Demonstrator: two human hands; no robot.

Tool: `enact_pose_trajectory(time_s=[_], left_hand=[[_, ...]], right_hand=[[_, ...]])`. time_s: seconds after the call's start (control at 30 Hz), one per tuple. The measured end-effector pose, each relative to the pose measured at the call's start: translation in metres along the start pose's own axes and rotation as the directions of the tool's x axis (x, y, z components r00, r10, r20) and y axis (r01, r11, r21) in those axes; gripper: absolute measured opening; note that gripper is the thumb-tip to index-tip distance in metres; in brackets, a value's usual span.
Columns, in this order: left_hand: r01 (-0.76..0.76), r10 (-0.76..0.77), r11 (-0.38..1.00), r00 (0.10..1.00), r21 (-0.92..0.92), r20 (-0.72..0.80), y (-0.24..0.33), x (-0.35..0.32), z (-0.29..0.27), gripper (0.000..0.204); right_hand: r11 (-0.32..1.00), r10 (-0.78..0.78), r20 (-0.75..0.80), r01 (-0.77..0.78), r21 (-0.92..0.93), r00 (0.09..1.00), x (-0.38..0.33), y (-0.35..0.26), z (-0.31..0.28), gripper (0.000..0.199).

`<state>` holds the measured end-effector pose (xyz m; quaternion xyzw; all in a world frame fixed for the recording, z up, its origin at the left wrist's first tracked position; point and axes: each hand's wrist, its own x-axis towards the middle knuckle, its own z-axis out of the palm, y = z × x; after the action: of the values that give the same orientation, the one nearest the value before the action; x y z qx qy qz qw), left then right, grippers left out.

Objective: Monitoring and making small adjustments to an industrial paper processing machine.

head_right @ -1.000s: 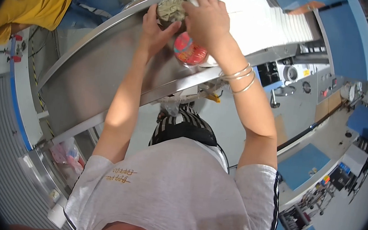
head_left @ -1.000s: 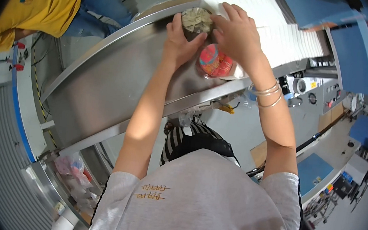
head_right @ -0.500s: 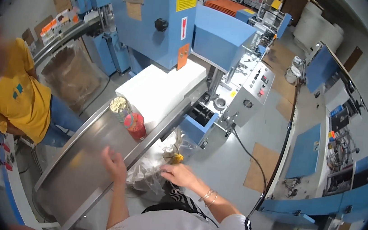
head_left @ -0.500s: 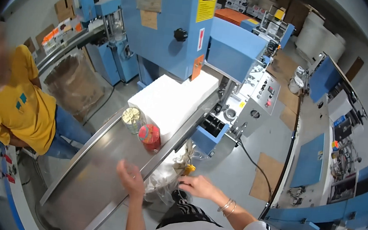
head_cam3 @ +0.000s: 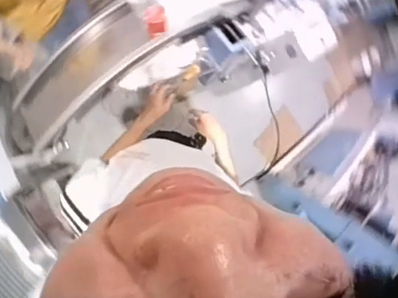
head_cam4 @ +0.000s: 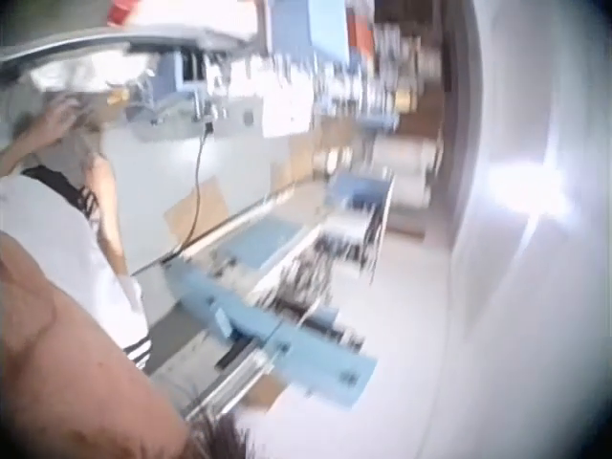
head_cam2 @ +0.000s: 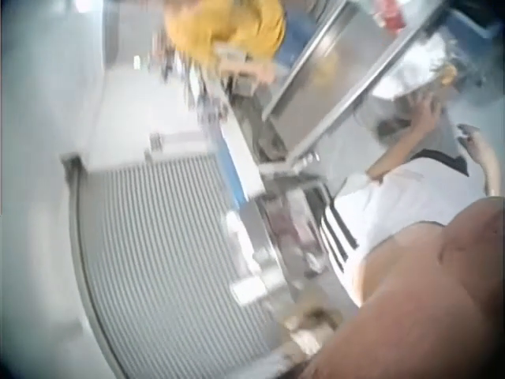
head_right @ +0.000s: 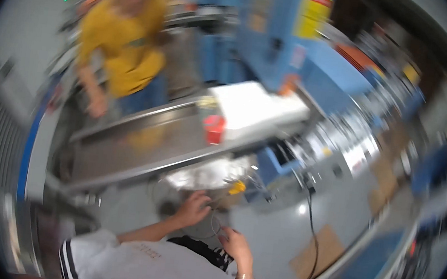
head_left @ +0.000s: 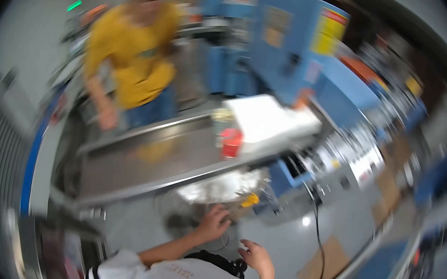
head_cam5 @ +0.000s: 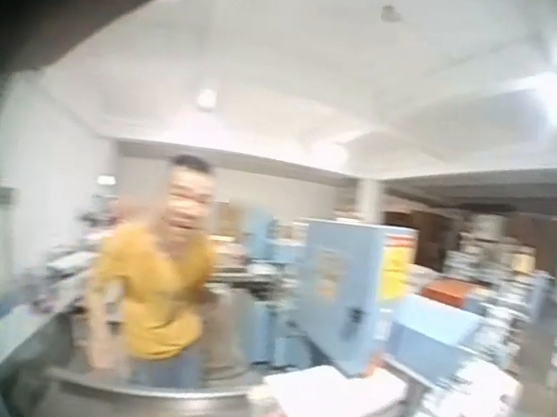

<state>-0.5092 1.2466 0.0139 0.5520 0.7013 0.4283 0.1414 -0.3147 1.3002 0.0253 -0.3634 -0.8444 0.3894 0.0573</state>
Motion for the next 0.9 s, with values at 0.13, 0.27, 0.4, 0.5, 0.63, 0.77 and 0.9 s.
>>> enact_pose_trajectory(time_s=[0.13, 0.27, 0.4, 0.5, 0.63, 0.77, 0.9], left_hand=[[0.044, -0.038, 0.998, 0.989, -0.039, 0.145, -0.001, -0.019, 0.035, 0.021], [0.142, -0.125, 0.989, 0.953, -0.042, 0.275, 0.020, -0.025, 0.072, 0.015], [0.298, -0.186, 0.931, 0.885, -0.212, 0.426, 0.080, -0.011, 0.114, 0.019], [0.280, -0.129, 0.946, 0.791, -0.166, 0.598, 0.112, -0.003, 0.188, 0.027], [0.033, 0.074, 0.990, 0.712, -0.138, 0.699, 0.149, 0.011, 0.260, 0.030], [-0.126, 0.245, 0.968, 0.683, -0.219, 0.688, 0.192, 0.031, 0.316, 0.036], [-0.166, 0.306, 0.951, 0.625, -0.260, 0.719, 0.207, 0.047, 0.370, 0.029]], right_hand=[[0.990, 0.135, -0.009, -0.135, -0.032, 0.991, -0.033, 0.037, -0.009, 0.037], [0.987, 0.158, 0.109, -0.153, -0.051, 0.981, -0.041, 0.088, -0.023, 0.036], [0.867, 0.187, 0.172, -0.245, 0.435, 0.967, -0.066, 0.139, -0.051, 0.039], [0.646, 0.306, 0.205, -0.361, 0.673, 0.930, -0.123, 0.177, -0.083, 0.040], [0.574, 0.312, 0.177, -0.334, 0.748, 0.933, -0.182, 0.214, -0.104, 0.039], [0.601, 0.375, 0.043, -0.278, 0.749, 0.926, -0.223, 0.232, -0.131, 0.039], [0.165, 0.544, 0.116, -0.241, 0.956, 0.831, -0.235, 0.274, -0.138, 0.035]])
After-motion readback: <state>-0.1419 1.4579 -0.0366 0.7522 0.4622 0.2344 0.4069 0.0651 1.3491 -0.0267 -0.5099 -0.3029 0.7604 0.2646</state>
